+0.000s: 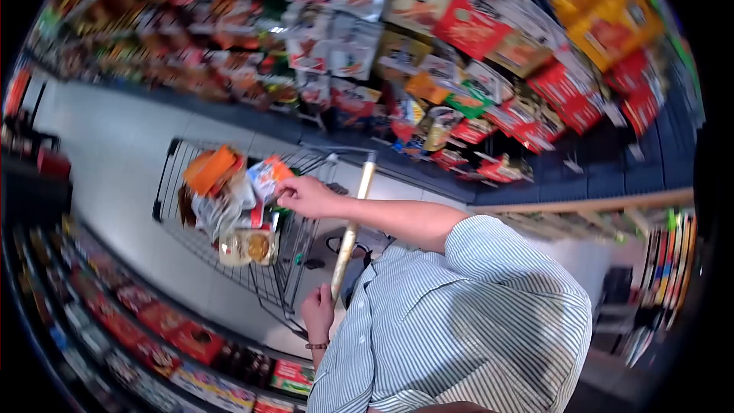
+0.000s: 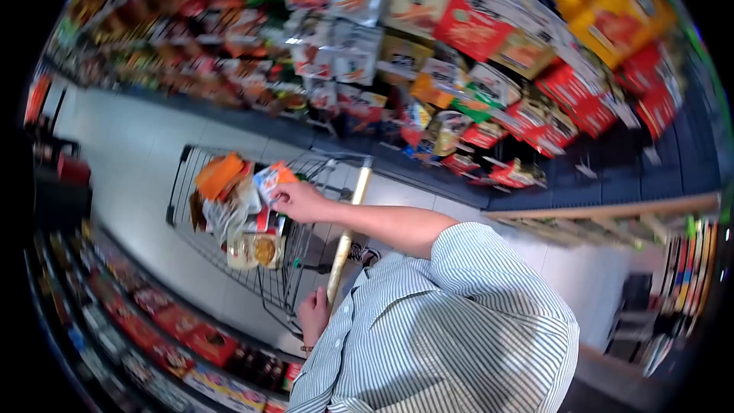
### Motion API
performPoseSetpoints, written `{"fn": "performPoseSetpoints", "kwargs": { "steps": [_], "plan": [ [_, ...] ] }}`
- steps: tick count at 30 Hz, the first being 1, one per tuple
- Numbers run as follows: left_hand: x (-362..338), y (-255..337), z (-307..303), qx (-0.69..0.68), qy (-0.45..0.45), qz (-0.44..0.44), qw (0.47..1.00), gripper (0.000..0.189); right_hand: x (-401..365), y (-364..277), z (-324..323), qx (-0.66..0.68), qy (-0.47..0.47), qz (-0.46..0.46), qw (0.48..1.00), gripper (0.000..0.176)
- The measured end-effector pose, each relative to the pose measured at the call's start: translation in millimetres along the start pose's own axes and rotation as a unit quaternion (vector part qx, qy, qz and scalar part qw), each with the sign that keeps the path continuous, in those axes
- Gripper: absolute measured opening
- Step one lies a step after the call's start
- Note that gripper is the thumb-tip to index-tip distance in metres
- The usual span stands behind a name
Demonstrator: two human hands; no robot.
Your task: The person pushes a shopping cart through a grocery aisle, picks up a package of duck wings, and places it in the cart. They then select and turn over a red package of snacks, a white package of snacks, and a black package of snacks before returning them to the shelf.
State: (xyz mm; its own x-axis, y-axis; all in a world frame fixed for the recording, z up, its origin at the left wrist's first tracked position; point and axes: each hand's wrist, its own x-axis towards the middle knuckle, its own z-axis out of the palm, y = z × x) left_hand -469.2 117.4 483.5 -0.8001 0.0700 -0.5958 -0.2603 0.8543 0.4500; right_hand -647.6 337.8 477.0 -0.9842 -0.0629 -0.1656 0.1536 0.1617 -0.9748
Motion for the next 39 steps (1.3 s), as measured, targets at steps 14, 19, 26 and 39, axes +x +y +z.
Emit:
{"fn": "performPoseSetpoints", "kwargs": {
  "steps": [14,19,26,39],
  "plan": [
    [79.9,61.8,50.9,0.106,0.092,0.097,0.985,0.053,-162.8,40.8,-176.3,0.183,0.207,-0.017,0.961,0.023],
    [64.6,81.4,62.2,0.197,0.169,0.086,0.962,0.046,-209.7,78.4,-230.7,0.199,0.226,-0.009,0.953,0.021],
    [52.2,100.4,92.3,0.215,0.21,0.08,0.951,0.041,-260.6,118.0,-284.1,0.241,0.234,-0.026,0.942,0.019],
    [16.8,124.4,157.4,0.216,0.192,0.096,0.952,0.028,-315.0,154.7,-331.6,0.268,0.295,-0.011,0.917,0.018]
  ]
}}
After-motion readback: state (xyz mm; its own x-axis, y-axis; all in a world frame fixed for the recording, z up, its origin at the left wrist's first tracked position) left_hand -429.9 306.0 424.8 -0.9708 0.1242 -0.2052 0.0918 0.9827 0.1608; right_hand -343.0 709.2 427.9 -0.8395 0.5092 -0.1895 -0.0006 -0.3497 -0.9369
